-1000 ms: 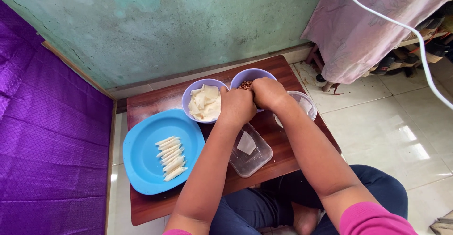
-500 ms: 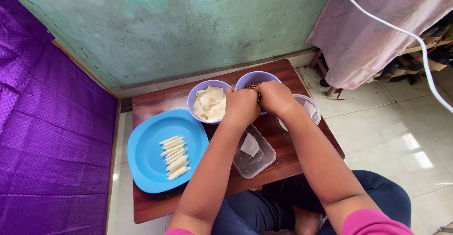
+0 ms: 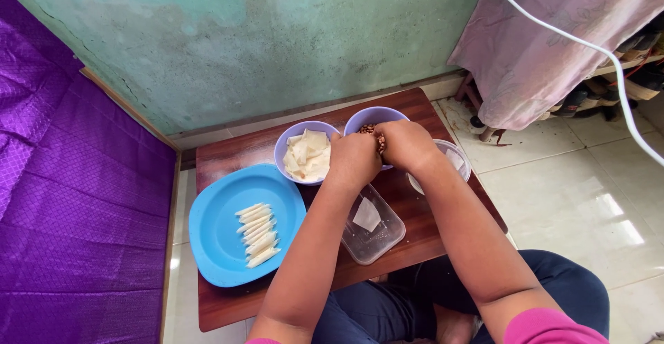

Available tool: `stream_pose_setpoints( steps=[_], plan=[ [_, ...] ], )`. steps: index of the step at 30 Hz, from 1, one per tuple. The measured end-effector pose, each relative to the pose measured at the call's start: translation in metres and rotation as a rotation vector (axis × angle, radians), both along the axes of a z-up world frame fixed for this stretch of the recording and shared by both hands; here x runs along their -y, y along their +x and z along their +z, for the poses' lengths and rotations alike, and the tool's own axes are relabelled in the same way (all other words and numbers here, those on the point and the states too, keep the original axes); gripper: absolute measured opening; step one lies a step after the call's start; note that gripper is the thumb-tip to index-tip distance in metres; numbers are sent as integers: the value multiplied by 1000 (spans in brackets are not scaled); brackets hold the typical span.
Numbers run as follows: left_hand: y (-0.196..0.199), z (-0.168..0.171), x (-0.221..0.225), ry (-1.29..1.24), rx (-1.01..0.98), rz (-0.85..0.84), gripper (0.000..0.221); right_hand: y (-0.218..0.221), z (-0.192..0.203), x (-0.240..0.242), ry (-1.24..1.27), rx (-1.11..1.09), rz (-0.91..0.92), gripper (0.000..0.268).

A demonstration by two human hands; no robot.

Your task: Wrapping peanuts in thin white slices to create small food rolls.

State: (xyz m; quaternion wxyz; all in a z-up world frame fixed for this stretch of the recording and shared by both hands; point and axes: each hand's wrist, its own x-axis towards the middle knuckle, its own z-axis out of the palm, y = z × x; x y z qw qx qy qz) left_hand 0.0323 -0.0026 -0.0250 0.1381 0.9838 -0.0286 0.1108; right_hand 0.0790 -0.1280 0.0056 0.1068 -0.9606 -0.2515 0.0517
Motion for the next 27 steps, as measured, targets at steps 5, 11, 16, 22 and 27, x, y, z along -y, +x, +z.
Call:
stream_pose_setpoints(
  steps=[5,11,16,22,27],
  plan=[
    [-2,1,2,-29,-9,19,27,7,-5,-2,12,-56,17,26],
    [-2,2,1,-2,-29,6,29,15,-14,-5,28,-74,55,32],
    [0,-1,1,-4,-55,5,29,10,-4,-6,46,-107,57,34],
    [-1,3,1,11,-63,-11,27,23,-25,-3,49,-92,54,32],
    [-2,7,0,-3,-99,-18,28,23,-29,-1,77,-77,51,34]
  ],
)
